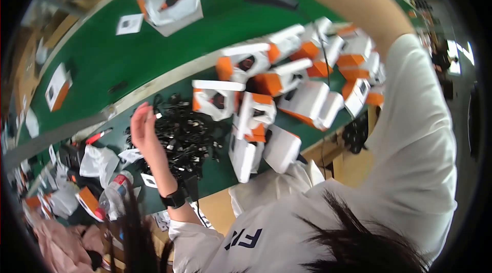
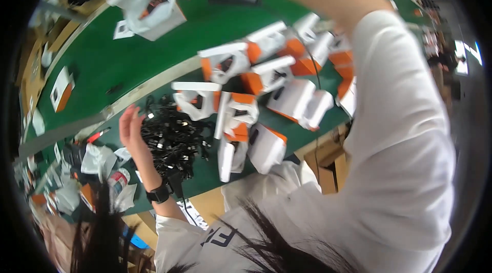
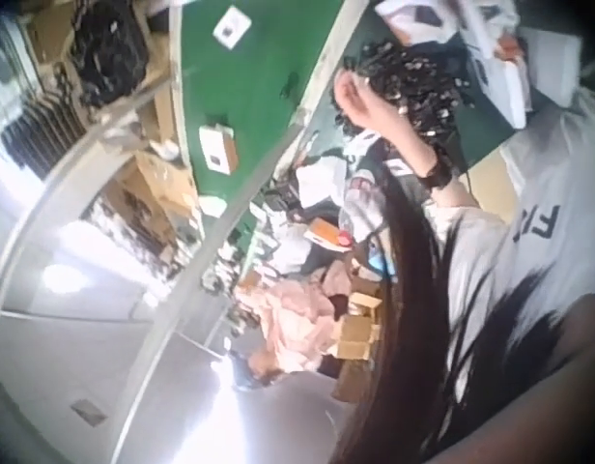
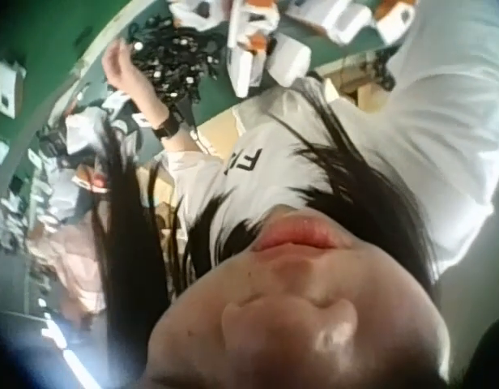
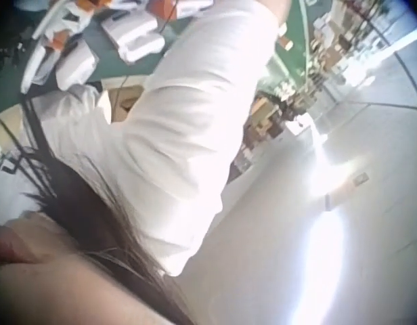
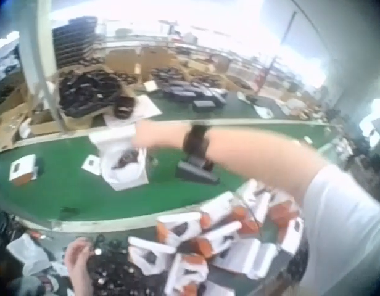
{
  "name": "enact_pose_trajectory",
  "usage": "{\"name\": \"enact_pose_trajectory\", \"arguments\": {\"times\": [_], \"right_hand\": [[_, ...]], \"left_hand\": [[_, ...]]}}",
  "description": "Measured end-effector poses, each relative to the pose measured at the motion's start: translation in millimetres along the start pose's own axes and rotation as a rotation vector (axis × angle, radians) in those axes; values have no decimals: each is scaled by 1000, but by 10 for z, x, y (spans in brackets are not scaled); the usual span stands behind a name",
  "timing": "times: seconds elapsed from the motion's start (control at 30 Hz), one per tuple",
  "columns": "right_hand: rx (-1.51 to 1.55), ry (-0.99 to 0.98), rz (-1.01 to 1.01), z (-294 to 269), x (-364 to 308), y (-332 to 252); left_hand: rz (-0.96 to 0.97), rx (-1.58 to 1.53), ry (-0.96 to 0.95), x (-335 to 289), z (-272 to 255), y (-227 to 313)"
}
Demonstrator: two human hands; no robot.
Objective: The person is packaging small electronic devices into orange and white boxes on an assembly line.
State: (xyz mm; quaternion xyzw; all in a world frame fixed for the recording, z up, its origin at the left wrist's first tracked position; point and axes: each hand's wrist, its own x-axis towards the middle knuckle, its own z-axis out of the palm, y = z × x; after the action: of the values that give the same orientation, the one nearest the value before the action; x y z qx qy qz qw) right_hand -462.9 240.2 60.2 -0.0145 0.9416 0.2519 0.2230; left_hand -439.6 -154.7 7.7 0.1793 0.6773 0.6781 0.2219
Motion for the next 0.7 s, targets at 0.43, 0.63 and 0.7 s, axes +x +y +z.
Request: {"name": "enact_pose_trajectory", "arguments": {"times": [0.43,0.63,0.7], "right_hand": [[1295,-139,1256,772,-4806,-347],[1415,295,1014,2388,-4994,-1276],[1478,192,1080,2565,-4940,-1530]], "left_hand": [[2,182,-255,-817,464,255],[-42,289,-146,-784,384,191],[-19,399,-66,-611,295,44]]}}
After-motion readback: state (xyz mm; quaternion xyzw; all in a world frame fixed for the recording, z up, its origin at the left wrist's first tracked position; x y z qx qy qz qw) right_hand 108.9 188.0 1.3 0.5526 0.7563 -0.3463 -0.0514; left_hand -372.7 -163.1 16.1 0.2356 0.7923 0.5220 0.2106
